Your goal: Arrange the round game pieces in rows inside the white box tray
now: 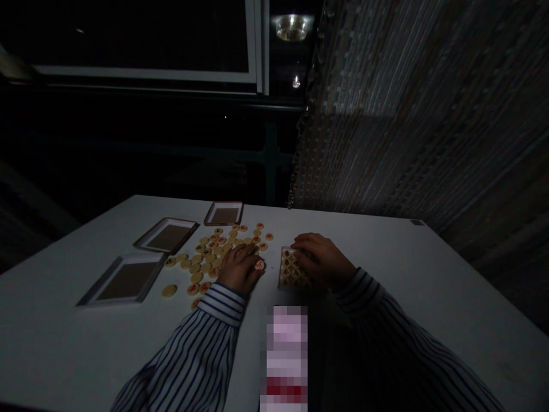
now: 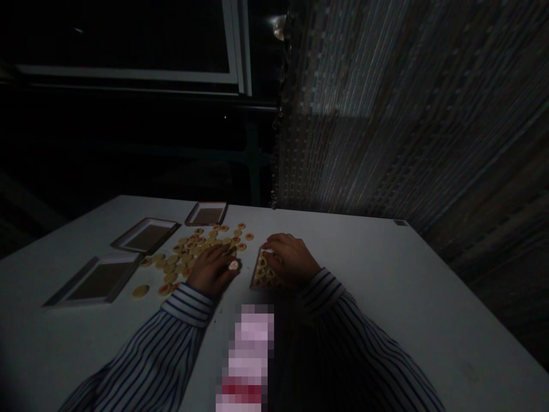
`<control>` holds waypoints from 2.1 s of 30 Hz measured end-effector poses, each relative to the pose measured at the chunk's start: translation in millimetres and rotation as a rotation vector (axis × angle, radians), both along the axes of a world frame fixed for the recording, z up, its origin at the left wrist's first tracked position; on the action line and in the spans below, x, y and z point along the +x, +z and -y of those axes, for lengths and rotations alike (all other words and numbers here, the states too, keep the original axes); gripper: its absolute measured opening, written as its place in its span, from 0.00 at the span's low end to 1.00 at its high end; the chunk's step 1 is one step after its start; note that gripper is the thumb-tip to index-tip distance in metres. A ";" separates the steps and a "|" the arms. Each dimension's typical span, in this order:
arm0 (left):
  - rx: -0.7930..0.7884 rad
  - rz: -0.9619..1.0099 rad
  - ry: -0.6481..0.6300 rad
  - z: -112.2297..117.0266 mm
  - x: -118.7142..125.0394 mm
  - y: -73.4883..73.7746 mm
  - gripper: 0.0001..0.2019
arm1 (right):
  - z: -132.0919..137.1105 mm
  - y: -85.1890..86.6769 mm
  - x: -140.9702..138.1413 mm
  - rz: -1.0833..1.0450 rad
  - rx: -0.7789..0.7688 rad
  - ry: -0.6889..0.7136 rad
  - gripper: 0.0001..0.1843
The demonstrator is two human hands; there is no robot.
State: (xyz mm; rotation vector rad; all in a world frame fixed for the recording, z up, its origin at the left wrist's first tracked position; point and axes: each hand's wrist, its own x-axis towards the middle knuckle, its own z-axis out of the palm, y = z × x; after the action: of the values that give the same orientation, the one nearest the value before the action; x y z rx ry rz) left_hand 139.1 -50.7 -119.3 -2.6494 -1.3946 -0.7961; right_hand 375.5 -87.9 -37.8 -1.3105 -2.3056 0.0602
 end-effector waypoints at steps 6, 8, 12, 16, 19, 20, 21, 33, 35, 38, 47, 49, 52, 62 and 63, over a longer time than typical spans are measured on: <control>0.056 0.058 -0.041 6.3 7.2 9.4 0.15 | 2.4 5.5 2.6 -0.022 0.022 0.001 0.13; 0.074 0.083 -0.057 9.4 10.6 15.7 0.15 | 3.3 7.8 3.5 -0.029 0.025 -0.007 0.13; 0.077 0.097 -0.062 15.7 16.9 31.0 0.16 | 5.5 12.3 5.1 -0.037 0.012 -0.017 0.13; 0.066 0.086 -0.056 20.1 24.3 45.5 0.15 | 8.0 16.1 6.8 -0.048 0.016 -0.035 0.12; 0.061 0.086 -0.047 20.9 32.5 54.8 0.13 | 9.1 19.3 8.8 -0.069 0.020 -0.055 0.12; 0.061 0.090 -0.054 20.6 35.6 57.5 0.13 | 9.3 20.4 9.5 -0.075 0.018 -0.061 0.12; 0.060 0.097 -0.062 20.1 38.8 59.9 0.13 | 9.4 21.4 10.2 -0.080 0.017 -0.064 0.12; 0.077 0.235 -0.116 22.2 64.3 45.2 0.13 | 8.8 25.7 20.2 0.005 -0.117 -0.087 0.12; 0.064 0.226 -0.134 24.6 66.2 41.0 0.13 | 8.1 24.8 20.0 0.009 -0.146 -0.086 0.11; 0.069 0.229 -0.144 26.2 67.8 36.1 0.13 | 7.6 22.6 17.6 0.006 -0.198 -0.093 0.11; 0.114 0.263 -0.153 24.9 70.2 25.6 0.12 | 3.6 13.4 10.6 -0.051 -0.324 -0.074 0.10; 0.103 0.268 -0.160 26.4 71.1 26.9 0.12 | 2.7 12.0 10.1 -0.069 -0.334 -0.071 0.10; 0.098 0.278 -0.149 28.9 72.5 29.3 0.11 | 1.9 9.8 9.3 -0.103 -0.344 -0.070 0.10; 0.102 0.338 -0.186 30.1 74.1 29.8 0.12 | 0.2 5.1 7.6 -0.191 -0.377 -0.072 0.10; 0.102 0.350 -0.190 29.8 74.2 28.9 0.13 | 0.2 5.3 7.6 -0.191 -0.374 -0.070 0.10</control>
State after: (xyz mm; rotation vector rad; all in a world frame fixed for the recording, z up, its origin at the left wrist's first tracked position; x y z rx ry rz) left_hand 213.3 -80.5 -90.4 -2.6836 -1.1292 -1.3677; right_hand 383.1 -88.1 -32.5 -1.4882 -2.1496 0.5923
